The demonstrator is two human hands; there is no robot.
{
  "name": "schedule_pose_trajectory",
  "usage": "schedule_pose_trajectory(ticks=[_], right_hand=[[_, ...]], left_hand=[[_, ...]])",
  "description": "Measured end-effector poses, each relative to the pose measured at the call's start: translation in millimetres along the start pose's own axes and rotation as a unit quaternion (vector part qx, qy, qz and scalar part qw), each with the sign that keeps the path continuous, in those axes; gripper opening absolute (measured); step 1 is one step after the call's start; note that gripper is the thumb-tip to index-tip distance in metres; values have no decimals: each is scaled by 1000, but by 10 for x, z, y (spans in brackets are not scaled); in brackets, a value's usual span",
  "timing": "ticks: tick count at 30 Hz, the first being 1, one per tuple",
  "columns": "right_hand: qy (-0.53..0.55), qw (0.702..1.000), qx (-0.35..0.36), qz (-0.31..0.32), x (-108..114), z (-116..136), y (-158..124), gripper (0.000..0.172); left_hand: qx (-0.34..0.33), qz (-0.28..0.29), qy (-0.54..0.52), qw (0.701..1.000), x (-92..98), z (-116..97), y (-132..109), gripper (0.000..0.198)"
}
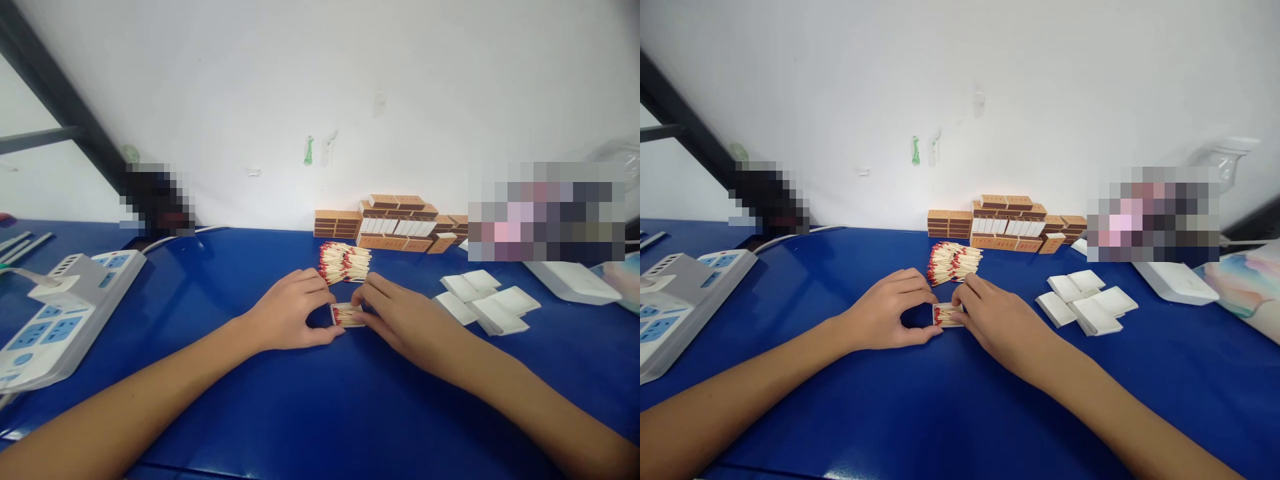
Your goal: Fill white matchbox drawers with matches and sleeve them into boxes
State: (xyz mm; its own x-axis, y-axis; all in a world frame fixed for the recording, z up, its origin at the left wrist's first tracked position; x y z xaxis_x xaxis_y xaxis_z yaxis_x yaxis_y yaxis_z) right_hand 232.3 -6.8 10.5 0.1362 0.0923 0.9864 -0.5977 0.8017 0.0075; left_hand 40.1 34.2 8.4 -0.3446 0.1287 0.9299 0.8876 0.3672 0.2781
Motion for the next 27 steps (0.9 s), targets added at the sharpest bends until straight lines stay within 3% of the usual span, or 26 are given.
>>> schedule_pose_trajectory(ticks=[14, 19, 23, 27], right_hand=[[117, 993, -10, -3, 20, -40, -3, 12], [174, 979, -49, -90, 102, -202, 23, 17], [186, 979, -52, -64, 5, -168, 109, 15], [164, 982, -63, -71, -122, -11, 227, 17]], left_hand=[[-4, -6, -5, 1000, 17, -25, 4, 27], [-10, -67, 18, 998, 251, 21, 6, 23], [13, -138, 51, 989, 419, 169, -26, 20], [26, -139, 64, 988, 391, 232, -36, 20]])
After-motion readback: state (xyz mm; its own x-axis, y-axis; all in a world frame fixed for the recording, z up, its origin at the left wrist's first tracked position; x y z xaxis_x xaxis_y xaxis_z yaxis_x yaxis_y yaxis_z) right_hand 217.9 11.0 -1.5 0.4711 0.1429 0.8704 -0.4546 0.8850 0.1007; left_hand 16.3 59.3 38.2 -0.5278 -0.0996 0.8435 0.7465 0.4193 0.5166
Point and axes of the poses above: each hand's wrist, its own y-axis towards the middle knuckle, its own x-axis out of the back of the hand, z = x × y, the point moved 4 cm from there along y, towards the middle knuckle, and after that the axes turned 14 degrees about z, right-handed, at the moved point
